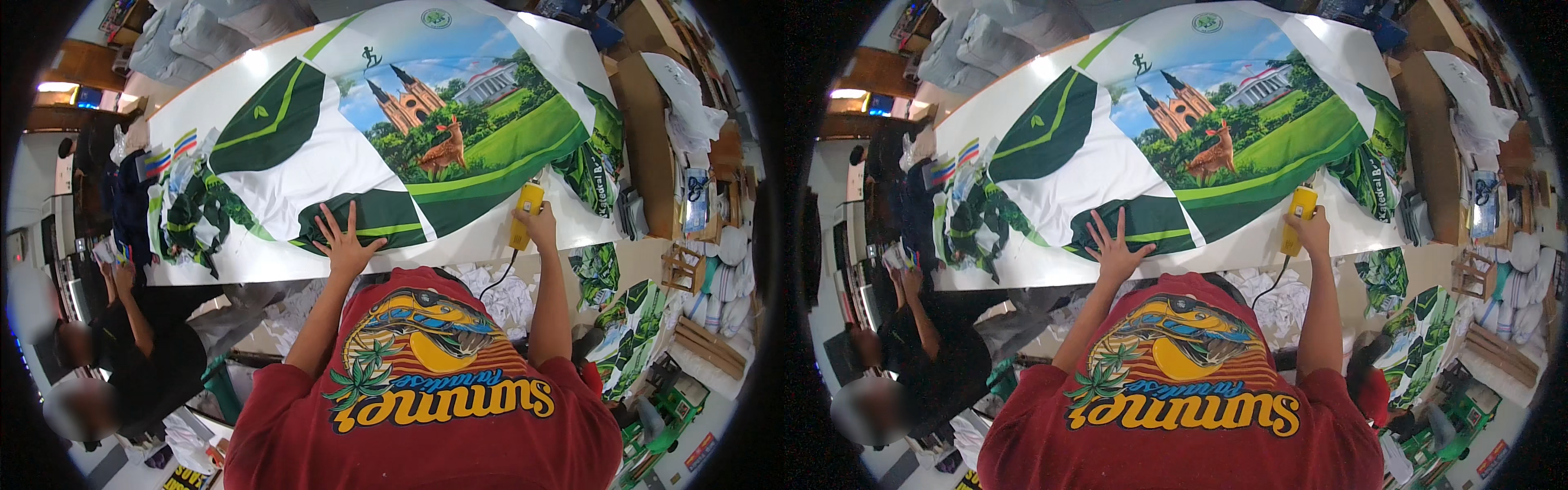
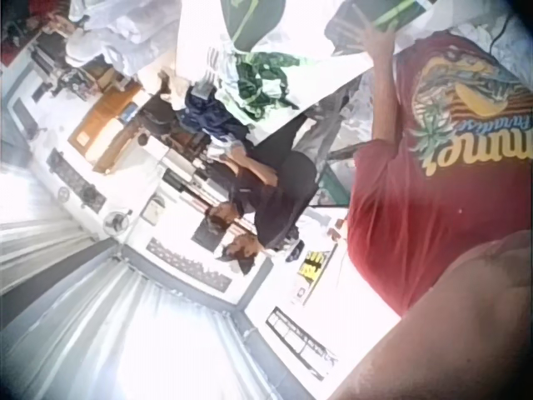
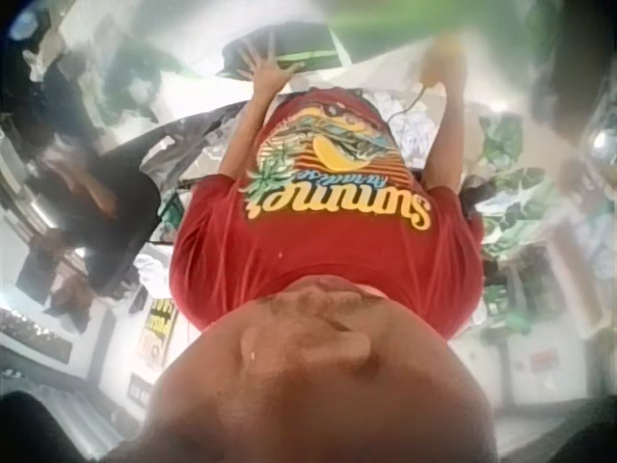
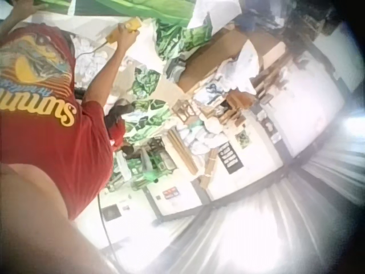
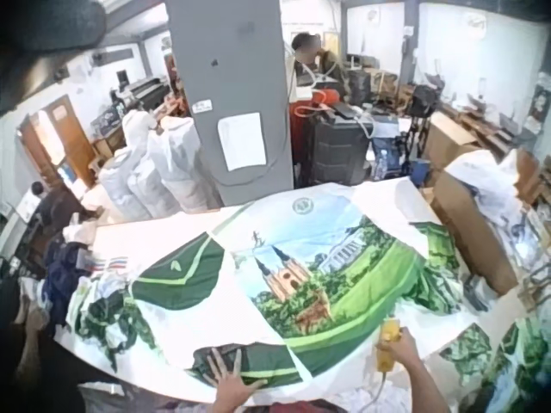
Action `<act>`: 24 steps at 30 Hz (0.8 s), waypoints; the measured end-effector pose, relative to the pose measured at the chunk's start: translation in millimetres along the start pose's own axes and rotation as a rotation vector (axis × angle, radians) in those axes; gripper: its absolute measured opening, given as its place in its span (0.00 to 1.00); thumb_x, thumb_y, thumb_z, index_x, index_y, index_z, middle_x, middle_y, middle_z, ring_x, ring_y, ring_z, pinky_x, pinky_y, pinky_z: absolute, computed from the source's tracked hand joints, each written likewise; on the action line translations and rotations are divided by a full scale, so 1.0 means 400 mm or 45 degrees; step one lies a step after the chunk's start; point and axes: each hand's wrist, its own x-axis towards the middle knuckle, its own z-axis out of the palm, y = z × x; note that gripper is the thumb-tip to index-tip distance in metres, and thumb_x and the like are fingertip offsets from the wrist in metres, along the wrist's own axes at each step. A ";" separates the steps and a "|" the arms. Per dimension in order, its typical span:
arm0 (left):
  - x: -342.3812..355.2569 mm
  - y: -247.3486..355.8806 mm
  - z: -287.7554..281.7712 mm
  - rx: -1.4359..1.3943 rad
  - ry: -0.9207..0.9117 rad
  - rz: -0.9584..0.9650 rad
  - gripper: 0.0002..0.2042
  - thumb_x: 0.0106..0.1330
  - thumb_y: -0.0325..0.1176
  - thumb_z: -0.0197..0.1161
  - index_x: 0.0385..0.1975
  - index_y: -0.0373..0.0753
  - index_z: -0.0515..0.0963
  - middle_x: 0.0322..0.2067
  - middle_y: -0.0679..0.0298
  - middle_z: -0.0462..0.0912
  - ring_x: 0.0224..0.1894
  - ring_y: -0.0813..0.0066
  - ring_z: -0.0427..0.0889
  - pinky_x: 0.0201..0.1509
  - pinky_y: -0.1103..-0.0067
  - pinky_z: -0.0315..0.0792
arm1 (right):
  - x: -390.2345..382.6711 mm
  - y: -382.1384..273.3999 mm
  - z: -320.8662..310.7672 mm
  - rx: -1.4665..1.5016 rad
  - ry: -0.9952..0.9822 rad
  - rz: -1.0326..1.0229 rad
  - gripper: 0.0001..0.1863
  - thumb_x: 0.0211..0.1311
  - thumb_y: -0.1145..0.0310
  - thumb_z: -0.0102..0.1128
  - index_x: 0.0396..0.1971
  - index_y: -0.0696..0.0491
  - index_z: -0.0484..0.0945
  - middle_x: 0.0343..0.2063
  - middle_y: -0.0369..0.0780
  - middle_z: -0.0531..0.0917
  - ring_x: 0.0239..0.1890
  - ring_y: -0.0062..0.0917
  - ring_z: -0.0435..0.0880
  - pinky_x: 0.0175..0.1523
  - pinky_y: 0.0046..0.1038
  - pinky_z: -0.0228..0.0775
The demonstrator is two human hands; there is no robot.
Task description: The person uses a yellow electric cutter to trim the edges of large printed fabric sheets on a white table. They hold the fabric steady with one hand while guiding the cutter along the printed outlines, then fold and set aside the trimmed pieces.
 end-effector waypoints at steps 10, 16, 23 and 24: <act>-0.150 0.092 0.031 -0.024 -0.009 -0.045 0.71 0.62 0.79 0.85 1.03 0.71 0.49 1.01 0.42 0.21 1.01 0.24 0.22 0.79 0.00 0.41 | -0.164 0.132 -0.084 0.644 -0.202 0.346 0.25 0.76 0.63 0.83 0.66 0.56 0.86 0.50 0.42 0.94 0.47 0.35 0.98 0.49 0.41 0.93; -0.156 0.072 0.037 0.013 0.263 0.508 0.43 0.75 0.60 0.83 0.88 0.51 0.80 1.00 0.49 0.51 1.03 0.39 0.43 0.93 0.19 0.49 | -0.395 0.184 -0.108 0.998 -0.419 0.531 0.33 0.81 0.61 0.80 0.75 0.50 0.71 0.57 0.49 0.90 0.52 0.49 0.99 0.51 0.51 0.98; -0.152 0.098 0.113 -0.232 0.034 0.935 0.13 0.74 0.39 0.84 0.49 0.38 0.92 0.69 0.54 0.85 0.90 0.48 0.75 0.88 0.48 0.70 | -0.583 0.238 -0.036 0.912 -0.437 0.389 0.34 0.81 0.63 0.80 0.77 0.49 0.71 0.54 0.48 0.90 0.47 0.47 0.99 0.45 0.46 0.97; -0.152 0.102 0.119 -0.284 0.147 0.893 0.08 0.74 0.35 0.82 0.44 0.39 0.92 0.66 0.57 0.86 0.88 0.51 0.76 0.85 0.49 0.72 | -0.594 0.239 -0.019 0.896 -0.467 0.377 0.35 0.79 0.64 0.81 0.78 0.49 0.71 0.53 0.46 0.91 0.42 0.43 0.99 0.42 0.43 0.96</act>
